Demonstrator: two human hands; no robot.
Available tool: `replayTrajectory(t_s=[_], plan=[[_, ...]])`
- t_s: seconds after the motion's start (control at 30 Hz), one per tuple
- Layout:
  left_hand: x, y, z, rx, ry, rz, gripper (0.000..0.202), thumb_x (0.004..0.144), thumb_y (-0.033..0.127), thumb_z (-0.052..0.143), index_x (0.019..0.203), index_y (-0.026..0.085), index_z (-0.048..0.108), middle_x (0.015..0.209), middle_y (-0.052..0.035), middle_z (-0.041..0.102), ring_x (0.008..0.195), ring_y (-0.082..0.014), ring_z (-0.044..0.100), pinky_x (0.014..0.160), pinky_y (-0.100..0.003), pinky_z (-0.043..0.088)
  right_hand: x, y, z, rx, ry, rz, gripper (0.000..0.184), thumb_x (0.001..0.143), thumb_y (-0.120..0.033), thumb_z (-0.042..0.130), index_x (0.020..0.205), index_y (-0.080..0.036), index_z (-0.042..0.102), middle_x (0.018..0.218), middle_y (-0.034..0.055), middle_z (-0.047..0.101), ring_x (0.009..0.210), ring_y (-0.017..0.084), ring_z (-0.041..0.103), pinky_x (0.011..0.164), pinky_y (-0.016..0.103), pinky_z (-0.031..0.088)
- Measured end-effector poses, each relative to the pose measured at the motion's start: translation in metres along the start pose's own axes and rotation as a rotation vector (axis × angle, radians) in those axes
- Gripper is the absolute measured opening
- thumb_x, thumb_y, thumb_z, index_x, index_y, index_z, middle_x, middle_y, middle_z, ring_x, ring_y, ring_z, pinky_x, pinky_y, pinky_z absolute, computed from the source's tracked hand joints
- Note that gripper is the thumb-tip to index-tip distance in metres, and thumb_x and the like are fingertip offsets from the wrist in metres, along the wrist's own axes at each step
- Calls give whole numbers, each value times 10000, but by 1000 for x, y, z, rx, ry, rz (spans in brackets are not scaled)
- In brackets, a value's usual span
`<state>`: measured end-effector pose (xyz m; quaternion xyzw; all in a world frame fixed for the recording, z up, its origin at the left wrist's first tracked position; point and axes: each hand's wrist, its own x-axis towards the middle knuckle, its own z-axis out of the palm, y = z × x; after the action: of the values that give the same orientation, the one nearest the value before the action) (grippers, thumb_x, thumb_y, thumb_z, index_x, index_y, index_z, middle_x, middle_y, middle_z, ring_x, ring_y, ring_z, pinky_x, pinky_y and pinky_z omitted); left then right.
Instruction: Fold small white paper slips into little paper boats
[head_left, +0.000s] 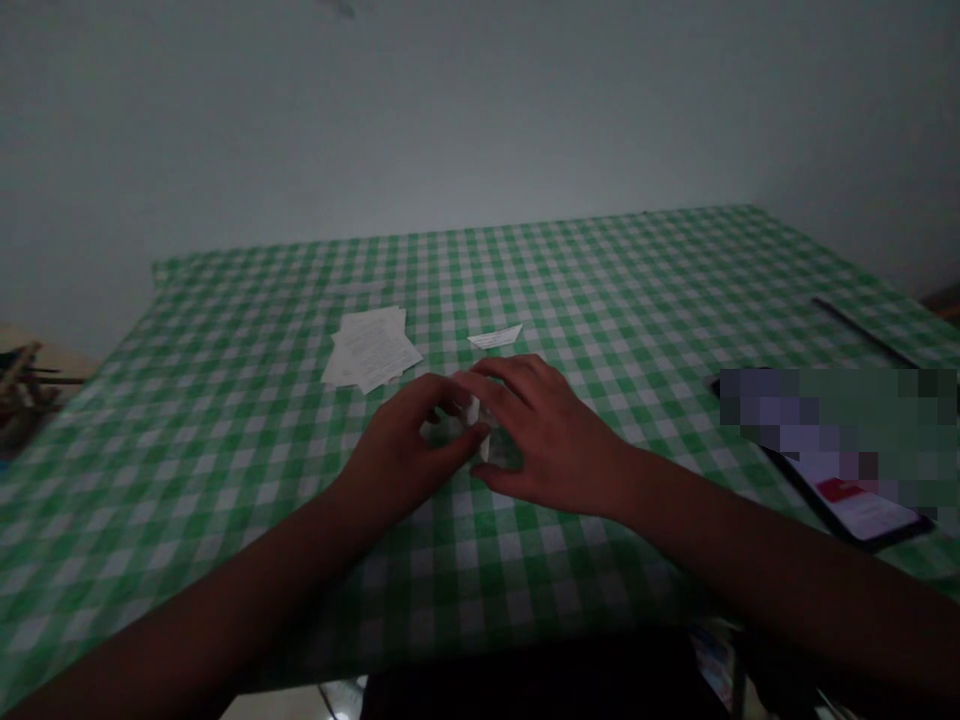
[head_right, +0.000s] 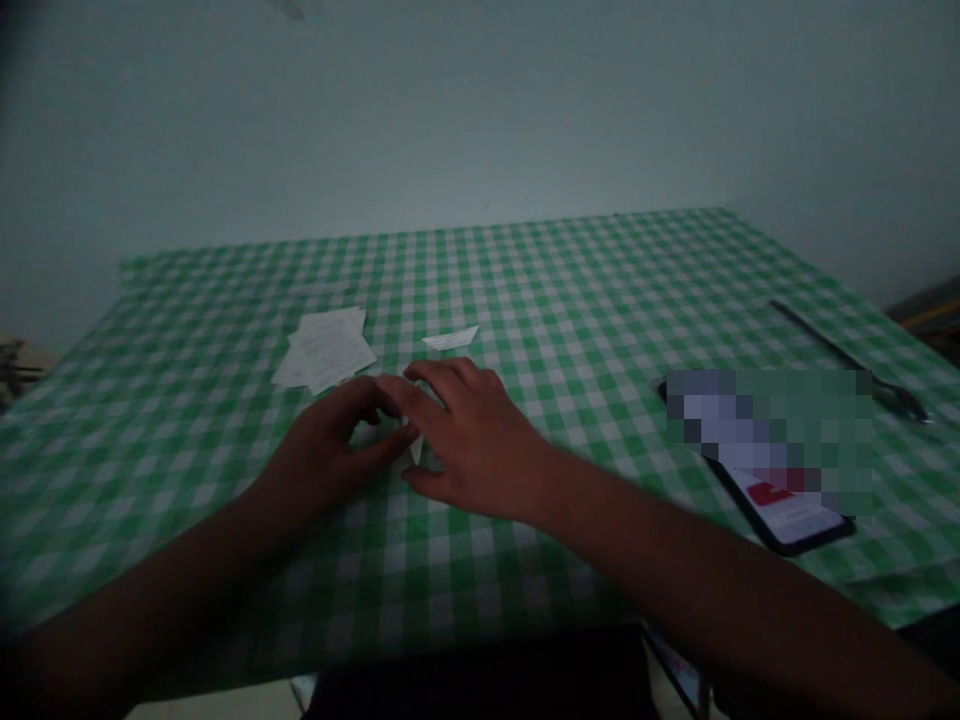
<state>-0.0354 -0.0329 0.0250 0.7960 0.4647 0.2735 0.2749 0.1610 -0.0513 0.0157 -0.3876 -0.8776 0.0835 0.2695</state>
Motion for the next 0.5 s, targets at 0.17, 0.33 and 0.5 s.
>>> replayTrajectory(t_s=[0.17,0.33,0.5], plan=[[0,-3,-2,-49,-10,-24,169,836,307,659,964,208,609,941,-15,654,863,-185,607,778,-360,489,-1,1,-2,-8,25,-17,719,843,-348,653,1461,-176,327,1423,168,453,1293,337,405,1025,549,397],[0,-5,-5,-69,-38,-33,203,852,328,641,1022,223,602,1000,-24,669,910,-199,620,810,-376,493,0,3,-4,1,43,-9,698,843,-343,650,1449,-162,356,1412,163,473,1285,330,416,1039,537,394],[0,-6,-9,-65,-45,-10,235,862,357,641,1050,225,592,999,-25,659,929,-203,619,823,-375,492,0,6,-5,62,82,-11,654,850,-345,655,1432,-215,385,1375,131,521,1258,304,462,1048,533,400]])
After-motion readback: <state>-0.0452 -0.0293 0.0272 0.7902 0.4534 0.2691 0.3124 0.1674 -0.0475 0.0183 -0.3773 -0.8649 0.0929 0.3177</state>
